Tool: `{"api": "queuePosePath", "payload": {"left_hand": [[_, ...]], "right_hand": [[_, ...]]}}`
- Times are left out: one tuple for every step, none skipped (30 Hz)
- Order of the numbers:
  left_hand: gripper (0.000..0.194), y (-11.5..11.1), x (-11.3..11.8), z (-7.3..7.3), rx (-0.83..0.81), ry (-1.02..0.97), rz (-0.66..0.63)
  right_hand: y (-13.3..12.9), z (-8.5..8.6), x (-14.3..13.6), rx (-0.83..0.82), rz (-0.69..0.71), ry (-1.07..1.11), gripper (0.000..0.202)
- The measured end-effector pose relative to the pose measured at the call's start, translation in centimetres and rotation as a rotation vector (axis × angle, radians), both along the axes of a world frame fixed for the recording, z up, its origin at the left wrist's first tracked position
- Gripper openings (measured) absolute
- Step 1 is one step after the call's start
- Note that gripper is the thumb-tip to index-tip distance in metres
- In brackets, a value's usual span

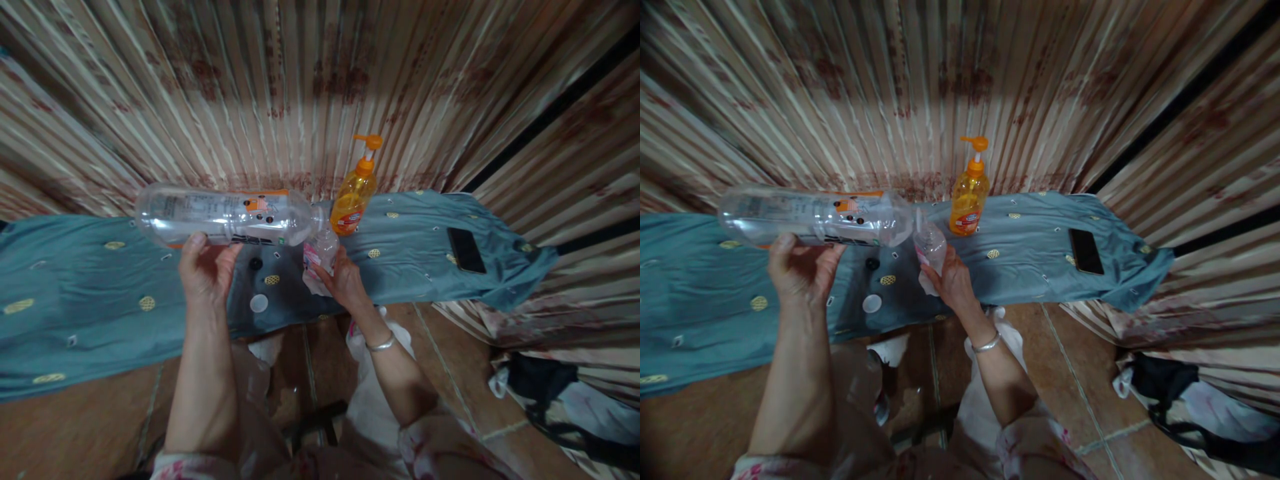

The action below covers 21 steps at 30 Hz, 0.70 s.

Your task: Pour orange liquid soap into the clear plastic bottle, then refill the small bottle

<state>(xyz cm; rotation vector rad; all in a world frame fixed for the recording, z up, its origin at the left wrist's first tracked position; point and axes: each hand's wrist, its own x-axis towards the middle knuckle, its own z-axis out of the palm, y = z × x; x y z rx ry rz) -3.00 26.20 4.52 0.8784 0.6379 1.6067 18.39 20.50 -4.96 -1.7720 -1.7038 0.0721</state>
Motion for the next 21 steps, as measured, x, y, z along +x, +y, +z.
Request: {"api": "queuePosePath", "payload": {"left_hand": [[0.018,-0.02,0.0,0.03,0.002,0.004,-0.003],[0.018,-0.05,-0.01,0.05,0.002,0.006,-0.006],[0.018,-0.07,-0.01,0.07,0.001,0.005,-0.007],[0.018,-0.1,0.0,0.1,0.0,0.002,-0.007],[0.018,-0.13,0.01,0.12,-0.002,-0.001,-0.007],[0.018,-0.15,0.03,0.15,-0.003,-0.001,-0.006],[0.018,-0.18,0.06,0.18,-0.005,0.003,-0.005],[0.018,-0.19,0.09,0.2,-0.007,0.011,-0.004],[0.017,-0.2,0.12,0.21,-0.011,0.022,-0.001],[0.017,-0.2,0.15,0.21,-0.013,0.028,0.008],[0.016,-0.2,0.17,0.19,-0.015,0.03,0.016],[0.016,-0.18,0.17,0.16,-0.017,0.029,0.021],[0.015,-0.16,0.16,0.12,-0.017,0.025,0.023],[0.015,-0.14,0.13,0.07,-0.016,0.019,0.021],[0.015,-0.12,0.09,0.02,-0.015,0.014,0.015],[0.015,-0.11,0.04,-0.02,-0.015,0.013,0.006],[0.016,-0.09,0.0,-0.06,-0.014,0.014,-0.003],[0.016,-0.08,-0.03,-0.08,-0.01,0.012,-0.004],[0.016,-0.08,-0.05,-0.08,-0.008,0.012,-0.007],[0.016,-0.08,-0.06,-0.07,-0.006,0.013,-0.01],[0.017,-0.09,-0.04,-0.05,-0.004,0.013,-0.011]], "right_hand": [[-0.01,0.01,-0.01,-0.001,-0.002,0.0,0.062],[-0.02,0.02,-0.01,-0.002,-0.003,0.001,0.062],[-0.02,0.02,-0.02,-0.002,-0.003,0.002,0.062],[-0.02,0.01,-0.02,-0.003,-0.002,0.002,0.062],[-0.02,0.0,-0.02,-0.004,-0.001,0.003,0.062],[0.0,-0.01,-0.01,-0.005,0.0,0.002,0.063],[0.01,-0.03,-0.01,-0.005,-0.001,0.001,0.063],[0.03,-0.05,0.0,-0.005,-0.003,0.0,0.063],[0.04,-0.07,0.01,-0.005,-0.005,-0.002,0.064],[0.05,-0.09,0.01,-0.005,-0.006,-0.004,0.064],[0.05,-0.11,0.01,-0.005,-0.006,-0.005,0.064],[0.05,-0.13,0.01,-0.006,-0.005,-0.007,0.064],[0.03,-0.15,0.01,-0.007,-0.005,-0.008,0.064],[0.02,-0.16,0.01,-0.008,-0.006,-0.009,0.064],[0.0,-0.16,0.0,-0.008,-0.007,-0.01,0.064],[-0.01,-0.17,-0.01,-0.007,-0.008,-0.01,0.064],[-0.02,-0.17,-0.02,-0.005,-0.008,-0.01,0.065],[-0.02,-0.18,-0.03,-0.004,-0.008,-0.009,0.065],[-0.02,-0.19,-0.04,-0.002,-0.006,-0.007,0.064],[-0.01,-0.21,-0.04,0.0,-0.005,-0.005,0.064],[0.0,-0.23,-0.04,0.002,-0.005,-0.003,0.063]]}}
